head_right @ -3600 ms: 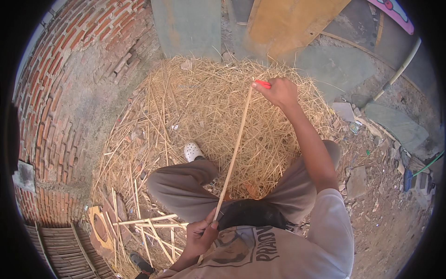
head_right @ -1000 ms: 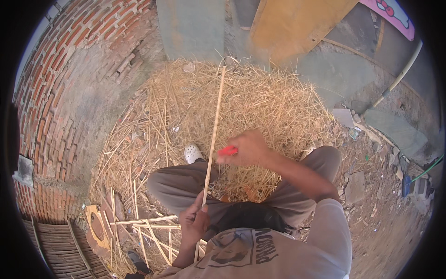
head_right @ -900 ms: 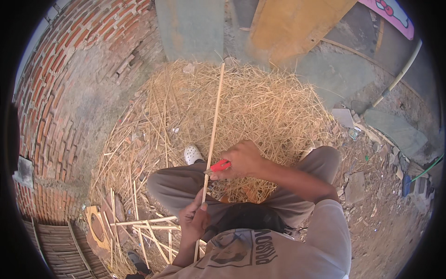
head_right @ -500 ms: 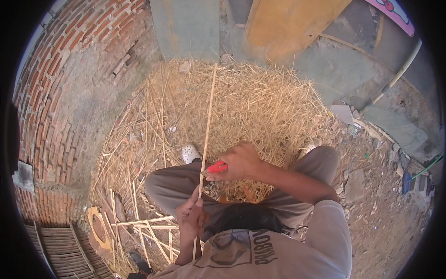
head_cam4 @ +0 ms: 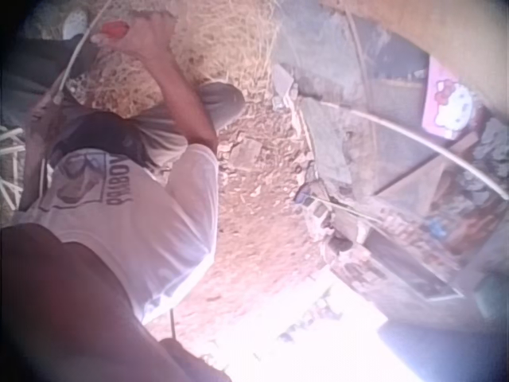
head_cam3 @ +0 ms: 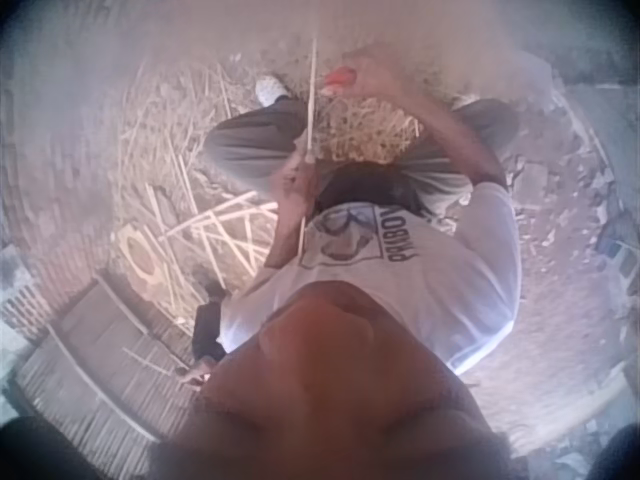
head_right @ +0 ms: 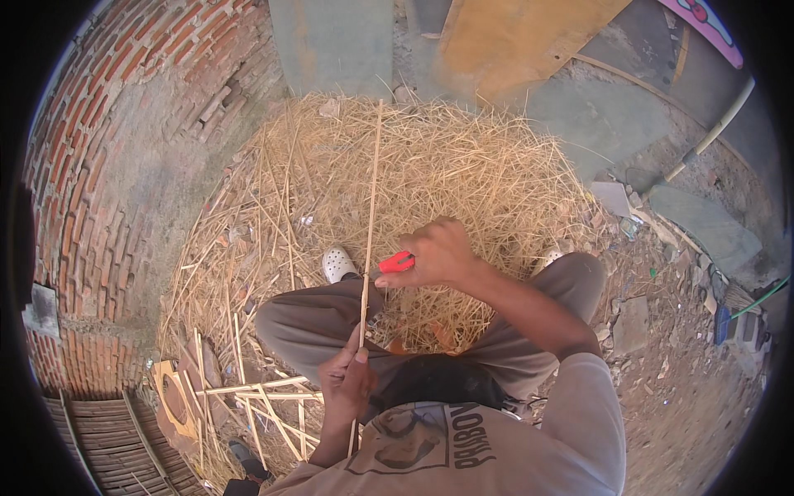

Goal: The person sits on a pile of straw and uses a red utility knife to shave the surface of a long bamboo stick. They hold the stick with one hand and scrape the blade along its length to remove the outer layer. Later, they use a machete to split the bamboo stick lengthwise.

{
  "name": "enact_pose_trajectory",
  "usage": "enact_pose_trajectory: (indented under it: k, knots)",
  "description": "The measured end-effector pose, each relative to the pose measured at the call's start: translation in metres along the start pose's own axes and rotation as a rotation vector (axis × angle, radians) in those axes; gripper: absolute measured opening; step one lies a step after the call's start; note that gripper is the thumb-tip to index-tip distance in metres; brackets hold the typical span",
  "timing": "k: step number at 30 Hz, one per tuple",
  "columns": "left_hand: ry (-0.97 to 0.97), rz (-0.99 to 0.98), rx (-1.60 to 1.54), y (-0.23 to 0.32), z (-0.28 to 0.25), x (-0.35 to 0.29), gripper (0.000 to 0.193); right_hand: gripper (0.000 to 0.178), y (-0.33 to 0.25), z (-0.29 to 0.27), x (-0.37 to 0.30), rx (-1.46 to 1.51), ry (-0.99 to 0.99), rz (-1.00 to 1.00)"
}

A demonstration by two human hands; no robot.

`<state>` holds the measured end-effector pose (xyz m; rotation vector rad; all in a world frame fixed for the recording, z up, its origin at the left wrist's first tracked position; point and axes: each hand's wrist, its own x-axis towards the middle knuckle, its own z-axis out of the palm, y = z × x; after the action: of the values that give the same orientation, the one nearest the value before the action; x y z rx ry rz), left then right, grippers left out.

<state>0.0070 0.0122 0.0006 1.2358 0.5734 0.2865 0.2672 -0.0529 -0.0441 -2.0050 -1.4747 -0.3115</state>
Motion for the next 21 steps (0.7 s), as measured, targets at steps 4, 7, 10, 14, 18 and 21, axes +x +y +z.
enact_pose_trajectory:
  k: [4,7,10,14,18,21]
  knots:
    - [0.0,-0.04,0.019,-0.006,0.0,-0.012,0.041,0.069,0.027,-0.004,0.011,-0.099,-0.004,0.252]
    - [-0.083,-0.111,-0.093,-0.011,0.001,-0.023,0.041,0.072,0.05,-0.005,0.01,-0.169,-0.022,0.359]
    - [-0.088,-0.134,-0.095,-0.013,-0.003,-0.029,0.041,0.075,0.055,-0.008,0.013,-0.129,-0.051,0.423]
    - [-0.129,-0.102,0.172,-0.008,-0.009,-0.044,0.042,0.08,0.08,-0.024,0.024,-0.158,-0.065,0.608]
    - [-0.185,-0.076,0.155,-0.01,-0.017,-0.051,0.043,0.086,0.124,-0.037,0.045,-0.159,-0.083,0.803]
    - [-0.222,-0.082,0.187,-0.006,-0.018,-0.053,0.042,0.088,0.188,-0.049,0.044,-0.16,0.134,0.994]
